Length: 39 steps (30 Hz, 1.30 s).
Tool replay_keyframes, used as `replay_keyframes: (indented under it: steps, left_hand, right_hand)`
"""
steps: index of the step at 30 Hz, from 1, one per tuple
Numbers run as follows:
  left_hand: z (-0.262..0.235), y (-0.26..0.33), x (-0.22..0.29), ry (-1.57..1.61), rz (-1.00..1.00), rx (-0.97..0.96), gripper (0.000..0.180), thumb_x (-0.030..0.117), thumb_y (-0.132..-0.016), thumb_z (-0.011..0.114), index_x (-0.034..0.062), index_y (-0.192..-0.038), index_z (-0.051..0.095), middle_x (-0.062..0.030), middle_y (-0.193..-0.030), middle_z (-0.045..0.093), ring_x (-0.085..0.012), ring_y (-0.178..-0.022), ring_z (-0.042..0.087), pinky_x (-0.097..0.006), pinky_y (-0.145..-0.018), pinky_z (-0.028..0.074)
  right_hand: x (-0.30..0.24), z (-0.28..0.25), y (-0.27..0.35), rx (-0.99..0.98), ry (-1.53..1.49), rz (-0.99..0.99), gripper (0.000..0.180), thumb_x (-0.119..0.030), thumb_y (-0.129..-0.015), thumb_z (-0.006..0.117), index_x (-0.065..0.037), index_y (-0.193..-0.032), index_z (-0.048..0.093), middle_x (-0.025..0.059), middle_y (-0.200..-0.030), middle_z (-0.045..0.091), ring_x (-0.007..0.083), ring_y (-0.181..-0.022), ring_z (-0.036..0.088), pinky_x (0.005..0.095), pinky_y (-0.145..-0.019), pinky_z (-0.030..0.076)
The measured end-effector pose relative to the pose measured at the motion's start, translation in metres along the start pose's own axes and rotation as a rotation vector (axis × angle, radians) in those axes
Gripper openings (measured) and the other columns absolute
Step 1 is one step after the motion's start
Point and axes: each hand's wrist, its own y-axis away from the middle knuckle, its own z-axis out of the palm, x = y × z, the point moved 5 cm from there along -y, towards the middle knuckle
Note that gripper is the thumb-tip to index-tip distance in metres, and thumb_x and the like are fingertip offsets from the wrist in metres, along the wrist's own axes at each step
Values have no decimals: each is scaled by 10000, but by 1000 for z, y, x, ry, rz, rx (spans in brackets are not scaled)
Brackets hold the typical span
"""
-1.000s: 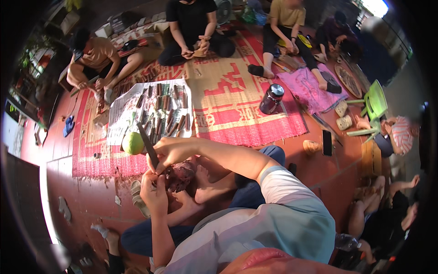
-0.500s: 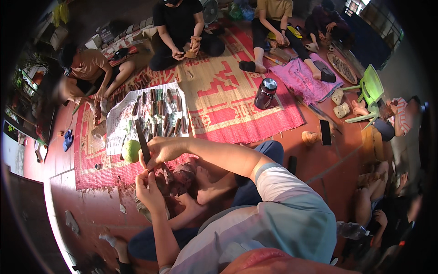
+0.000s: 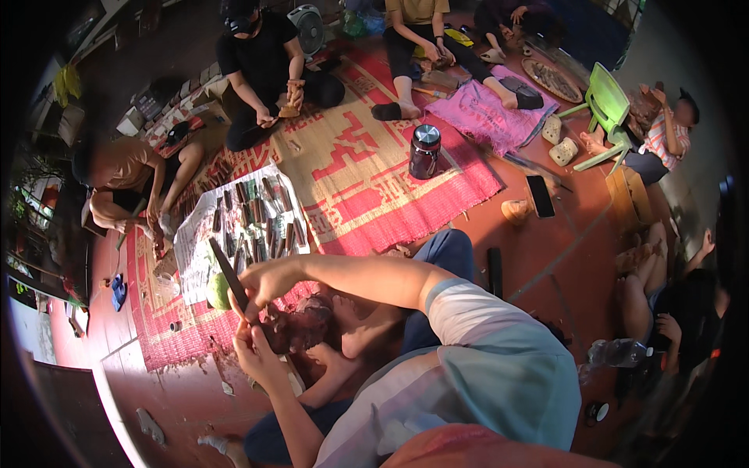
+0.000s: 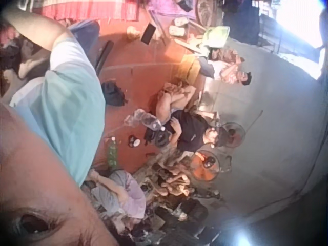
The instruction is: The person sits on a mat and carves a piece of dark wood using a knife. They hold the wood with their left hand and use the knife in their right hand to shape and smooth the surface. The person occasionally pauses to inspect the wood and adjust their grip.
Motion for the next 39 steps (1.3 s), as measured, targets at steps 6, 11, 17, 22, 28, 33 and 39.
replay_keyframes:
  steps: [6, 11, 17, 22, 28, 33, 39]
  left_hand:
    - [5, -2, 0, -61, 24, 38, 165, 145, -890, 527, -14, -908, 484, -67, -761, 515, -140, -701, 472, -270, -658, 408]
    - [0, 6, 5, -47, 120, -34, 216, 117, -874, 548, -36, -1026, 539, -77, -762, 515, -173, -682, 484, -301, -644, 420]
    - [5, -8, -13, -175, 67, -3, 234, 230, -889, 551, 2, -943, 542, -58, -802, 547, -147, -670, 509, -277, -614, 429]
    - [0, 5, -20, 15, -16, -50, 258, 188, -912, 509, -41, -1025, 543, -126, -883, 580, -187, -783, 553, -292, -705, 454]
    - [9, -4, 1, -189, 80, -54, 289, 234, -920, 505, -44, -995, 526, -82, -855, 574, -166, -758, 535, -295, -675, 447]
    - [0, 6, 7, 94, -9, -72, 285, 211, -920, 505, -48, -1038, 522, -75, -888, 549, -159, -815, 519, -284, -738, 437]
    - [4, -8, -8, -121, -73, -136, 254, 184, -909, 513, -20, -1059, 523, -119, -926, 560, -173, -834, 530, -285, -754, 439]
  right_hand:
    - [1, 1, -6, 14, -103, -26, 182, -188, -748, 711, -80, -872, 633, 4, -811, 612, 114, -783, 547, 290, -708, 434]
    - [10, 6, -4, -90, -147, -141, 162, -150, -760, 700, -50, -861, 623, 15, -802, 618, 109, -760, 552, 278, -671, 442]
    - [33, -4, -23, 53, -9, -128, 223, -184, -728, 731, -49, -877, 634, 58, -816, 630, 144, -782, 567, 308, -692, 449]
    - [14, 12, -12, -124, 36, -180, 256, -182, -761, 714, -32, -945, 617, 66, -881, 651, 133, -769, 588, 300, -696, 479]
    - [27, -5, -15, 78, -44, -60, 223, -145, -748, 714, -12, -893, 611, 52, -801, 644, 145, -733, 572, 310, -675, 461]
    - [23, 3, -18, 50, 43, -218, 276, -218, -740, 728, -12, -886, 617, 42, -796, 640, 133, -718, 566, 295, -664, 451]
    - [36, -5, -20, 69, -71, -25, 199, -151, -765, 698, -32, -906, 624, 46, -795, 644, 114, -733, 565, 291, -671, 453]
